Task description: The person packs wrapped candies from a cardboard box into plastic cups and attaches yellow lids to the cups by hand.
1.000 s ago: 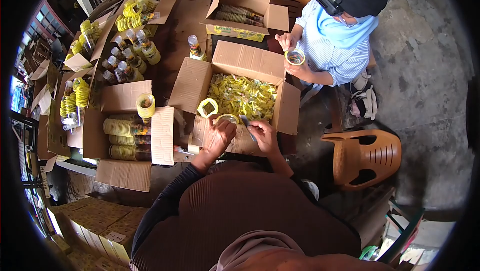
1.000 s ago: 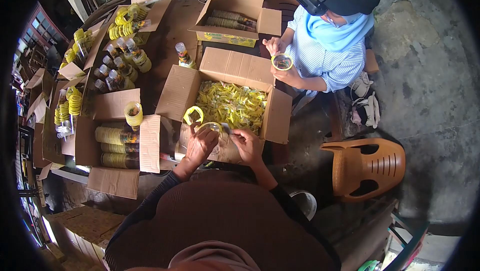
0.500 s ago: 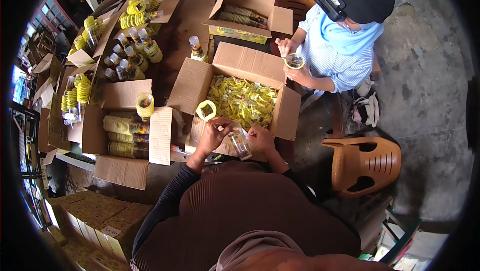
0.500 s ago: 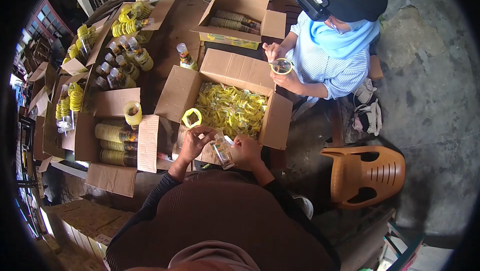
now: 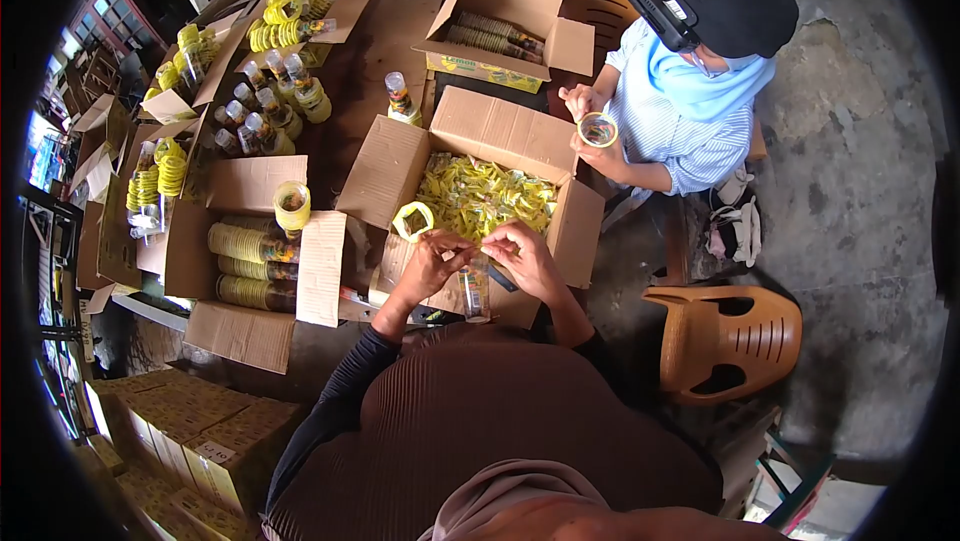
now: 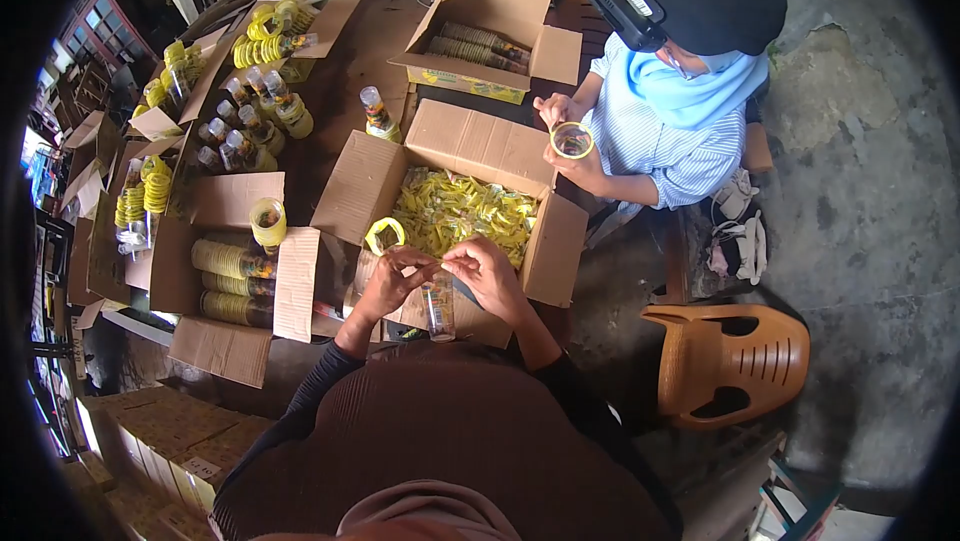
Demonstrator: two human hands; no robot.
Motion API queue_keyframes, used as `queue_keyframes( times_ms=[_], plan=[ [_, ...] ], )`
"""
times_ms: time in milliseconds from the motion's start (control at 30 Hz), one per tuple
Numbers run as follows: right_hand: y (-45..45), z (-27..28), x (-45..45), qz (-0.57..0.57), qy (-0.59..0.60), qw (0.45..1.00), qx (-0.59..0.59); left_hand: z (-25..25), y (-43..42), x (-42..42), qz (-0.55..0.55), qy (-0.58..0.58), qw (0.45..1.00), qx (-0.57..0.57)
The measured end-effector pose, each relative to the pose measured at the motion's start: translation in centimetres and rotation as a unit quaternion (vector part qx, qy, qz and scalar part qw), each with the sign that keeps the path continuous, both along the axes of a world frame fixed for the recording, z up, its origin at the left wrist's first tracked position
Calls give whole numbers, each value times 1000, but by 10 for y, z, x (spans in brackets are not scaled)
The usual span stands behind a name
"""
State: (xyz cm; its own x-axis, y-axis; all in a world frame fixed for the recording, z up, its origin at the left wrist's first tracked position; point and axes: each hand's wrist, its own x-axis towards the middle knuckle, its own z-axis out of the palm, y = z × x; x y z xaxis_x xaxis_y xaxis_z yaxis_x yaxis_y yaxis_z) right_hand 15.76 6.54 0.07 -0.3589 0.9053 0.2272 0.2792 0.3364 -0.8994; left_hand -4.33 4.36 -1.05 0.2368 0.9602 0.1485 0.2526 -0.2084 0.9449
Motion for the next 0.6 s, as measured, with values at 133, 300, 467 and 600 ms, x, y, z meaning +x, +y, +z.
queue_keyframes(
  times_ms=[133,300,467,600],
  plan=[
    [3,-9,-3,20,59,995,-72,2,-1,0,-5,26,996,84],
    [4,-28,-3,-24,280,922,-267,-5,-5,-4,29,79,985,147],
    [14,-41,7,-137,156,965,-159,10,-9,-12,30,140,948,284],
    [1,-18,-2,-80,221,933,-273,6,-12,-16,22,150,938,312]
  ],
)
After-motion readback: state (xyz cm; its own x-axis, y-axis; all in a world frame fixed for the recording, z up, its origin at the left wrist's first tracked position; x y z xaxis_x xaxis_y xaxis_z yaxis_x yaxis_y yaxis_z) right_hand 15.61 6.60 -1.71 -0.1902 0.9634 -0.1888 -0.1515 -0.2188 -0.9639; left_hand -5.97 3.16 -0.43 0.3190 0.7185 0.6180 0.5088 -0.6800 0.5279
